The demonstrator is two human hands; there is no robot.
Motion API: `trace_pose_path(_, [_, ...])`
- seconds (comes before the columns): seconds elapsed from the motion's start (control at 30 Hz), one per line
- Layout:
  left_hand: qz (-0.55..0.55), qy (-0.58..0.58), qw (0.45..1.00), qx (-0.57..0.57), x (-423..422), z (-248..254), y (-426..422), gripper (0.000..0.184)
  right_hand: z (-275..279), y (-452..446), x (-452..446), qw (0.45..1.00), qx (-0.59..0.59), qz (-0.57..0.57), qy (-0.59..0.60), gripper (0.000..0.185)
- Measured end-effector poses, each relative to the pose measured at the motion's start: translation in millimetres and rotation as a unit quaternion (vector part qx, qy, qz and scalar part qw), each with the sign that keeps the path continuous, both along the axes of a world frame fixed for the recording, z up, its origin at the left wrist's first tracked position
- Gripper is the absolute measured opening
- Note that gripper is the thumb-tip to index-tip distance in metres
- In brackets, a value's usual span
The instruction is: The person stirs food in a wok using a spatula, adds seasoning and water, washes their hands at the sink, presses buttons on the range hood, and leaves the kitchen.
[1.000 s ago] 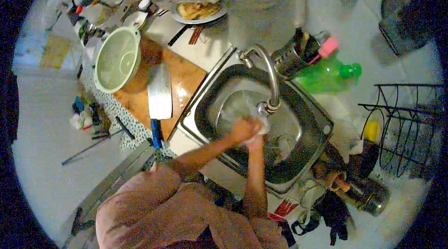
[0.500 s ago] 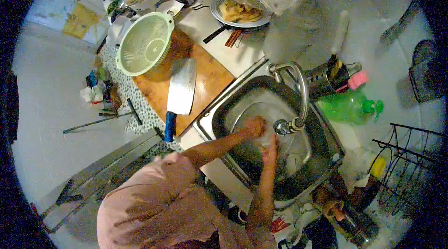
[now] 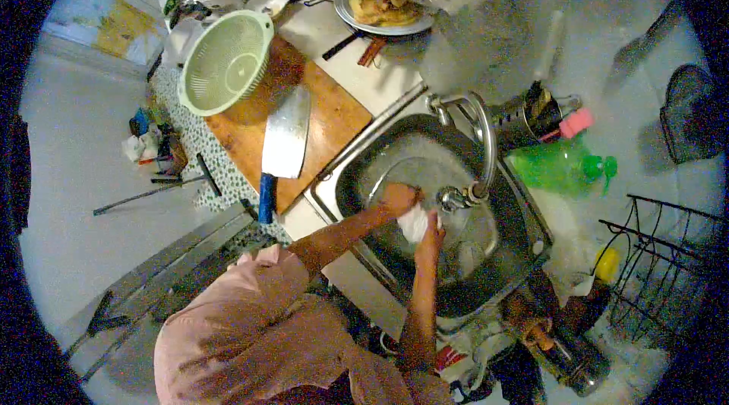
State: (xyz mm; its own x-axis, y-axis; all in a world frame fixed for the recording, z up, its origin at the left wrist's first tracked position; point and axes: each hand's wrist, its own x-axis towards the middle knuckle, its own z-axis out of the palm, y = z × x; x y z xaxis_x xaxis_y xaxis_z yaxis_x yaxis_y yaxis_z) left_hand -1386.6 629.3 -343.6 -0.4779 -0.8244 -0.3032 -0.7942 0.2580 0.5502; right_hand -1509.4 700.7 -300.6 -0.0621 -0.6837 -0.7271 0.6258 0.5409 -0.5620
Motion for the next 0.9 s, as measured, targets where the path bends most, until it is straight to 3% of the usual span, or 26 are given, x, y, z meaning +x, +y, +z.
trace_pose_path(0.03, [0.106, 0.019, 0.994, -0.017, -3, -20, -5, 0.028, -11, -1, -1, 0.966, 0.034, 0.050, 0.253, 0.068])
trace_pose_path(0.07, [0.213, 0.035, 0.976, -0.036, -4, -40, -7, 0.032, -39, -4, -14, 0.877, 0.002, 0.136, 0.461, 0.077])
trace_pose_path(0.1, [0.214, 0.032, 0.976, -0.032, -3, -59, 6, 0.032, -52, 1, -21, 0.878, 0.006, 0.138, 0.458, 0.077])
trace_pose_path(0.13, [0.081, 0.069, 0.969, -0.224, -2, -67, 19, 0.033, -64, 4, -27, 0.895, 0.005, 0.117, 0.430, 0.073])
trace_pose_path(0.23, [-0.228, -0.006, 0.946, -0.229, 19, -74, 12, 0.034, -88, 10, -33, 0.939, -0.003, 0.051, 0.339, 0.063])
trace_pose_path(0.3, [-0.038, -0.040, 0.998, -0.016, 3, -78, -15, 0.033, -96, 11, -35, 0.960, -0.008, 0.011, 0.280, 0.057])
trace_pose_path(0.33, [0.060, -0.051, 0.992, 0.095, -5, -81, -17, 0.033, -75, 12, -32, 0.978, 0.032, 0.026, 0.204, 0.051])
trace_pose_path(0.4, [0.003, 0.059, 0.983, 0.175, -6, 40, 1, 0.047, -50, 9, -23, 0.998, 0.063, 0.001, 0.008, 0.042])
trace_pose_path(0.47, [-0.038, 0.158, 0.977, 0.139, -13, 83, 53, 0.051, -52, 4, -20, 0.975, 0.030, -0.047, -0.213, 0.042])
trace_pose_path(0.5, [-0.061, 0.215, 0.966, 0.128, -16, 104, 79, 0.053, -63, 2, -25, 0.934, -0.003, -0.050, -0.355, 0.045])
trace_pose_path(0.53, [-0.082, 0.290, 0.945, 0.129, -12, 126, 95, 0.054, -82, 0, -29, 0.842, -0.031, -0.036, -0.537, 0.048])
trace_pose_path(0.57, [-0.079, 0.289, 0.946, 0.126, -12, 134, 103, 0.054, -106, -2, -33, 0.682, -0.011, 0.008, -0.732, 0.051])
trace_pose_path(0.6, [-0.089, 0.269, 0.959, 0.022, -13, 140, 108, 0.053, -70, 3, -19, 0.789, -0.061, -0.008, -0.611, 0.051])
trace_pose_path(0.63, [-0.098, 0.246, 0.961, -0.082, -12, 143, 111, 0.052, -33, 7, -2, 0.854, -0.083, -0.022, -0.513, 0.052])
trace_pose_path(0.67, [-0.071, 0.269, 0.953, -0.117, -12, 137, 100, 0.048, -4, 12, 10, 0.888, -0.092, -0.028, -0.450, 0.053])
trace_pose_path(0.7, [-0.044, 0.290, 0.944, -0.152, -12, 131, 90, 0.044, 20, 15, 22, 0.906, -0.101, -0.033, -0.409, 0.054])
trace_pose_path(0.9, [0.161, 0.144, 0.969, -0.121, -13, 120, 48, 0.043, 97, 14, 52, 0.938, -0.122, -0.039, -0.323, 0.058])
